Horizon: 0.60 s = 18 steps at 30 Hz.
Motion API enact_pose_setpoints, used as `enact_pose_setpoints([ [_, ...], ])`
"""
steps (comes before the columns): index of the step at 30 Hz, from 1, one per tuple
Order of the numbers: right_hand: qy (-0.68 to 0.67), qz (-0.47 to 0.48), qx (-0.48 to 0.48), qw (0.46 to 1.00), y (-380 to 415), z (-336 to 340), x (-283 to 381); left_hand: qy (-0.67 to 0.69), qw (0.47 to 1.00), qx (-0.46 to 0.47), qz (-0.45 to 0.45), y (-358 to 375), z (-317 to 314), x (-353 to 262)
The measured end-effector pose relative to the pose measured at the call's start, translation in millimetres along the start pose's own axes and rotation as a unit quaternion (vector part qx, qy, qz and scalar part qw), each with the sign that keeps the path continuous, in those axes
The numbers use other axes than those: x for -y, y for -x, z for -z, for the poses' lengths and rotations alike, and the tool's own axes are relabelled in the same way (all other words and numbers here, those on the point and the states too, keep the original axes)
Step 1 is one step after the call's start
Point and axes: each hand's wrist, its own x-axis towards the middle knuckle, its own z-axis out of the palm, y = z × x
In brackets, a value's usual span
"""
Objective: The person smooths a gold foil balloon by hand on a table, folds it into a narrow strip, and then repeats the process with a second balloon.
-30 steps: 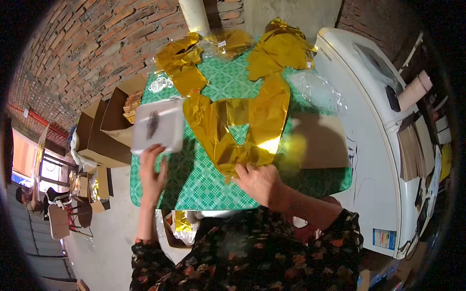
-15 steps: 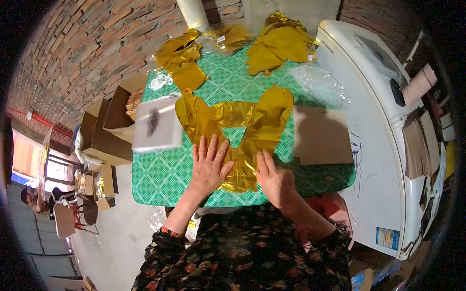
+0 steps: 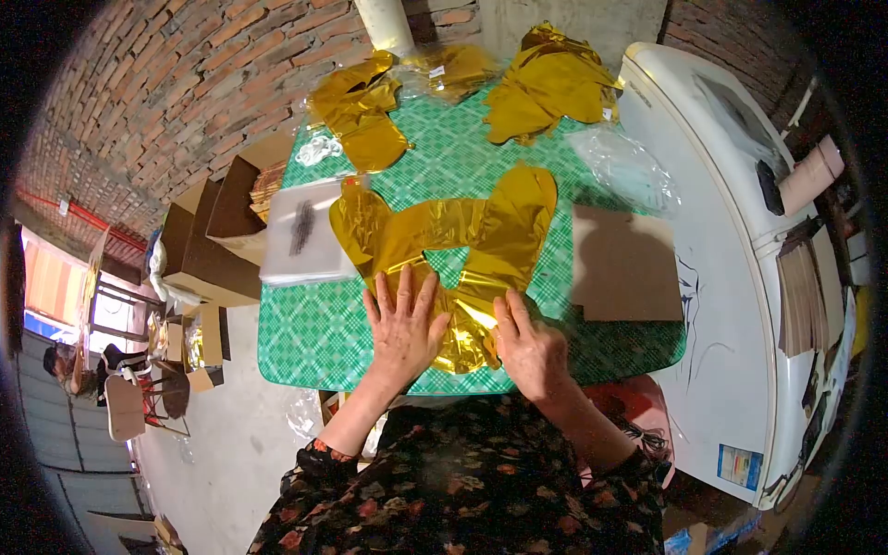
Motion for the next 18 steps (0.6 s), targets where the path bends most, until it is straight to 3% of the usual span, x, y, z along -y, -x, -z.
enact_pose_setpoints([
  [5,-0.05,-0.008,0.005,0.999,-2.0,6.4,3.1,0.0,0.999,0.011,0.032,-14.2,17.2,7.4],
  [9,-0.14,-0.057,0.015,0.988,-8.9,18.8,10.3,0.01,1.0,-0.02,0.001,-37.8,5.6,17.0],
  [12,-0.345,-0.145,0.068,0.925,-15.1,33.4,7.1,0.002,1.0,0.003,-0.016,-42.9,-17.9,22.4],
  [13,-0.431,-0.191,0.081,0.878,-17.1,37.8,3.7,0.003,1.0,-0.002,-0.02,-45.2,-15.7,22.7],
  [16,-0.495,-0.218,0.064,0.838,-8.6,62.1,-27.0,0.015,0.999,-0.008,-0.028,-43.1,-15.2,23.6],
  [18,-0.446,-0.294,0.067,0.843,-5.3,104.0,-53.7,0.014,0.999,-0.006,-0.037,-43.1,-13.3,25.4],
])
